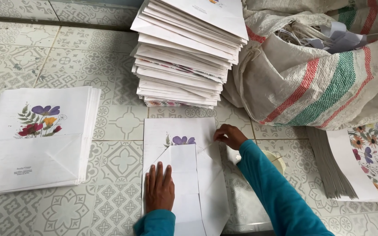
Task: The person sits on the floor and folds white paper sheets into envelopes. They apply glue to the flaps using a small brush, press the flaps to seal them, and stack the finished envelopes. The person repeats this process for multiple sheets.
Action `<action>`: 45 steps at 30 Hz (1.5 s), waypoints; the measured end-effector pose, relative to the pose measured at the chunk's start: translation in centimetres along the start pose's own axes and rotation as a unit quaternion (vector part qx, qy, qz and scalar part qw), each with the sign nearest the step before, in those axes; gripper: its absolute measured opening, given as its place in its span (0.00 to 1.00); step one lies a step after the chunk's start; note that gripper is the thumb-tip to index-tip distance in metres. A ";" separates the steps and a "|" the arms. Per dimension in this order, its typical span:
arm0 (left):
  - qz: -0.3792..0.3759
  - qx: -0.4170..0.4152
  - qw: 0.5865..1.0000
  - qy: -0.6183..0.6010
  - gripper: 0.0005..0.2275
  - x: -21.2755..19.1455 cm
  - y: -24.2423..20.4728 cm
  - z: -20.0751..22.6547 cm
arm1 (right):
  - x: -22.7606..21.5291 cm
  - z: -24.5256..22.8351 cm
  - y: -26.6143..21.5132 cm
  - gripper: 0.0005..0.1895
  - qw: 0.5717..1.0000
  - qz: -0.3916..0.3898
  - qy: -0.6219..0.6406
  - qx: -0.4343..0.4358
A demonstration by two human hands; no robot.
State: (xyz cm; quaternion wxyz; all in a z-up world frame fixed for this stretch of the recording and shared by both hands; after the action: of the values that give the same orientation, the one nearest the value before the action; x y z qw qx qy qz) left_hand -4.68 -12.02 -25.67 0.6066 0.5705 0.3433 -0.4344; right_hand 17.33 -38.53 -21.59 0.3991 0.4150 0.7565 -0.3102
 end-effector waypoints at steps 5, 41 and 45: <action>0.007 0.002 1.000 -0.002 0.26 -0.1 0.0 0.0 | 1.8 -0.3 2.0 0.07 0.999 -0.010 -0.033 0.008; 0.070 -0.004 0.996 -0.057 0.16 -4.0 0.7 0.1 | -0.7 -7.2 -6.8 0.08 0.992 0.108 0.051 0.049; -0.041 -0.088 0.993 -0.060 0.21 -0.8 -1.5 -1.9 | 6.8 -11.8 -8.3 0.11 0.976 0.163 0.128 0.070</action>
State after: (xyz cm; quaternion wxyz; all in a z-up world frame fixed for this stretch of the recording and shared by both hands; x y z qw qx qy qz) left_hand -6.19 -9.98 -25.77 0.6557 0.4730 0.3666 -0.4604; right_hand 3.64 -30.32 -20.52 0.3138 0.5956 0.7003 -0.2372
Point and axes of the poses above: each hand's wrist, its own y-axis towards the middle knuckle, its own x-axis out of the palm, z = x × y, the point moved 6 cm from there along y, towards the middle knuckle, and after that the axes turned 4 degrees about x, right-handed, at the moved point
